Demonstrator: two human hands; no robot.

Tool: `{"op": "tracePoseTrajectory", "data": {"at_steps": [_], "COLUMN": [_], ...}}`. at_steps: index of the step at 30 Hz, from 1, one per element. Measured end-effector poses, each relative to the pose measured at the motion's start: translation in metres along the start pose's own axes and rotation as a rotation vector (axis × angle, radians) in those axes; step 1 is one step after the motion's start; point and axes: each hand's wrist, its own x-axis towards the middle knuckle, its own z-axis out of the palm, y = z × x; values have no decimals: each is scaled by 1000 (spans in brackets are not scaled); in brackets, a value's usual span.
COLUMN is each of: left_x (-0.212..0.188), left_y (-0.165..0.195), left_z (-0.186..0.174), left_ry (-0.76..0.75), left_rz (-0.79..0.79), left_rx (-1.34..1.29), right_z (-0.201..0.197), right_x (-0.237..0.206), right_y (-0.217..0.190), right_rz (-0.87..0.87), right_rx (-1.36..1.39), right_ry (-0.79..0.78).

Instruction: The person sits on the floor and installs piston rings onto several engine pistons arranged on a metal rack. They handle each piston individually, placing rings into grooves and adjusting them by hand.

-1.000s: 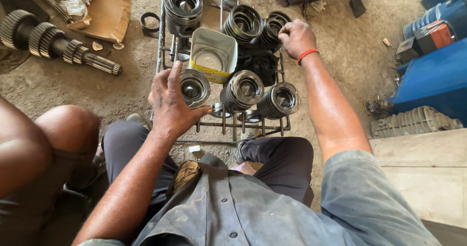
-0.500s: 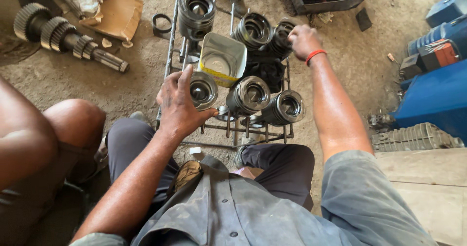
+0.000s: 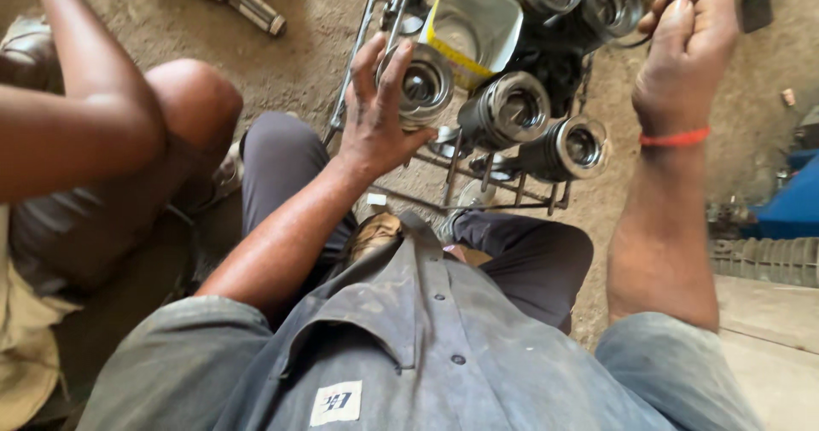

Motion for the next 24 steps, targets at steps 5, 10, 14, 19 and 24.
{"op": "tracePoseTrajectory", "data": {"at_steps": [5, 10, 14, 19, 24], "left_x": [0, -14, -54, -88, -94], "left_y": [-16, -13, -5, -4, -18], "left_z": [2, -15, -37, -23, -9], "left_ry": [-33, 57, -212, -328, -293], "left_rz": [36, 130, -287, -753, -1000], "left_rx": [-119, -48, -453, -1150, -1189], "right_z": [48, 80, 94, 134, 149], "right_x": [-55, -96, -135, -158, -160], "right_y": [-53, -67, -69, -42, -20], "right_rz": [217, 160, 248, 594, 672], "right_rx": [268, 229, 303, 494, 563], "right_ry": [-85, -167, -237, -248, -231]}}
